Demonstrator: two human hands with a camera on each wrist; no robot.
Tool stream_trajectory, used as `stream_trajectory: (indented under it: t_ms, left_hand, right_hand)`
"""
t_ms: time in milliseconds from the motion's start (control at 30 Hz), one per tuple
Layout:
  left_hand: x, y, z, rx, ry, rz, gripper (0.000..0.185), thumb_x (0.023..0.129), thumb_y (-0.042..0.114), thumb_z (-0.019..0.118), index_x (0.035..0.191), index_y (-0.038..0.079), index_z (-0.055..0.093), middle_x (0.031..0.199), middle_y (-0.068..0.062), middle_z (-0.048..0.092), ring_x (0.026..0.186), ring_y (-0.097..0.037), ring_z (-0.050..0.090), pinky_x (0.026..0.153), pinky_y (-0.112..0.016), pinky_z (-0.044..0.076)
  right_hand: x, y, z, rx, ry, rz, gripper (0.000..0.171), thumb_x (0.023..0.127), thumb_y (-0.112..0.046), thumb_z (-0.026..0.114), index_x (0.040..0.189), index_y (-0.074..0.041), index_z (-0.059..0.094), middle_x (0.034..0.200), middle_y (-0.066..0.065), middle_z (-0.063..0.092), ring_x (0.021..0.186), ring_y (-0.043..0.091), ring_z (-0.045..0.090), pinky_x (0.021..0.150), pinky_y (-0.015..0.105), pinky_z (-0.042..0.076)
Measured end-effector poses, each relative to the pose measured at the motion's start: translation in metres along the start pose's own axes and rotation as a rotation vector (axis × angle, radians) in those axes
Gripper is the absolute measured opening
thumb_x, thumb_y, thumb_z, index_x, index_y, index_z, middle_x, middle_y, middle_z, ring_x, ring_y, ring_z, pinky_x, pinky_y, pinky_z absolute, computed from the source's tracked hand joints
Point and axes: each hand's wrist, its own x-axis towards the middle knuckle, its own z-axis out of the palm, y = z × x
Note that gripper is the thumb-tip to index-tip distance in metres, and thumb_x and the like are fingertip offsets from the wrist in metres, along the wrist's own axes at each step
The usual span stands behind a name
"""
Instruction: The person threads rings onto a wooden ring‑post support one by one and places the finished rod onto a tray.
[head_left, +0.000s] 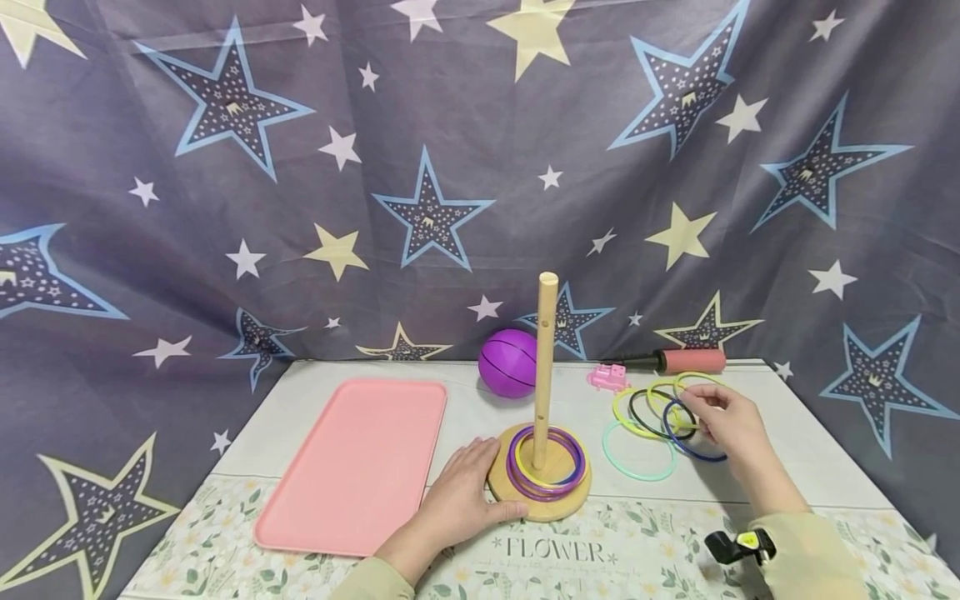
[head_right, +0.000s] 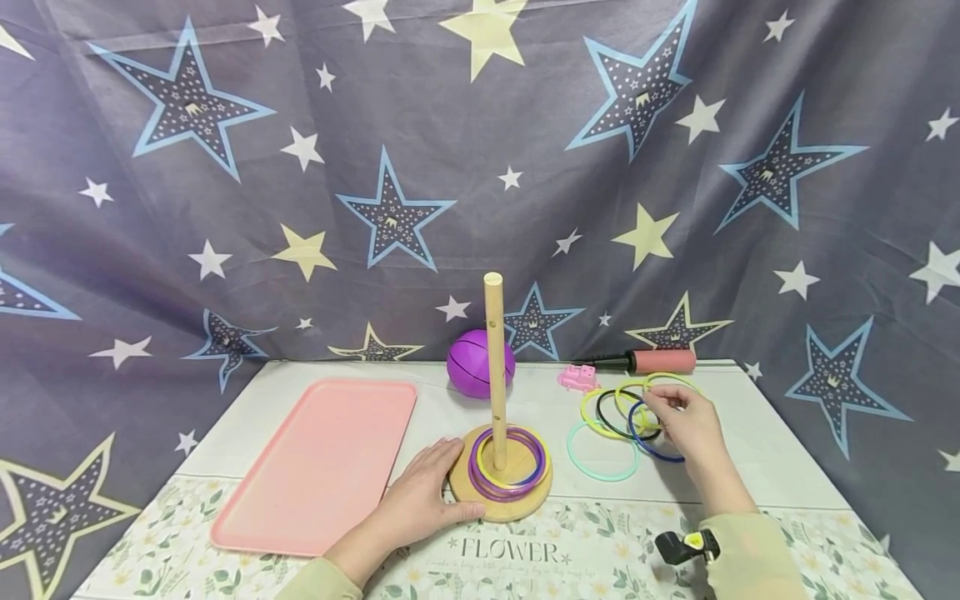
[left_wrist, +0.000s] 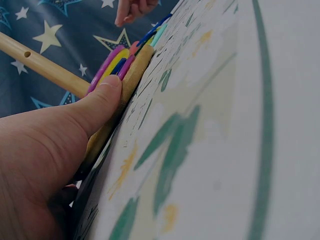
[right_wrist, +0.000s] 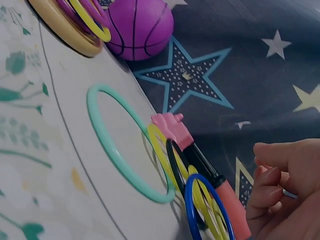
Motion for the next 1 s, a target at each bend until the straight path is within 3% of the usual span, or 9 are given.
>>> stream_trajectory:
  t_ms: [267, 667, 1000]
  left_hand:
    - [-0.001, 0.0, 0.0, -0.008, -0.002, -0.006, 0.115, 0.086, 0.07, 0.085, 0.164, -0.004, 0.047, 0.167, -0.025, 0.048, 0.16, -0.042, 0.038, 0.134, -0.059, 0.025]
    - [-0.001, 0.0, -0.001, -0.006, -0.007, -0.006, 0.115, 0.086, 0.072, 0.084, 0.164, -0.004, 0.046, 0.167, -0.025, 0.048, 0.16, -0.043, 0.038, 0.134, -0.059, 0.025]
    - [-0.001, 0.001, -0.001, -0.005, -0.011, -0.012, 0.115, 0.086, 0.072, 0.084, 0.164, -0.004, 0.046, 0.167, -0.025, 0.048, 0.16, -0.043, 0.038, 0.134, -0.059, 0.024]
  right_hand:
    - [0.004, 0.015, -0.014, 0.067, 0.05, 0.011, 0.039, 0.11, -0.026, 0.071, 0.134, 0.005, 0.067, 0.085, -0.011, 0.063, 0.066, 0.009, 0.053, 0.055, 0.025, 0.05]
    - [0.005, 0.031, -0.025, 0.049, 0.111, 0.094, 0.053, 0.111, -0.028, 0.069, 0.152, 0.005, 0.058, 0.086, -0.013, 0.064, 0.067, 0.007, 0.053, 0.058, 0.024, 0.052]
    - [0.006, 0.039, -0.029, 0.041, 0.138, 0.133, 0.054, 0.11, -0.027, 0.07, 0.151, 0.007, 0.058, 0.084, -0.013, 0.064, 0.068, 0.006, 0.054, 0.057, 0.022, 0.052]
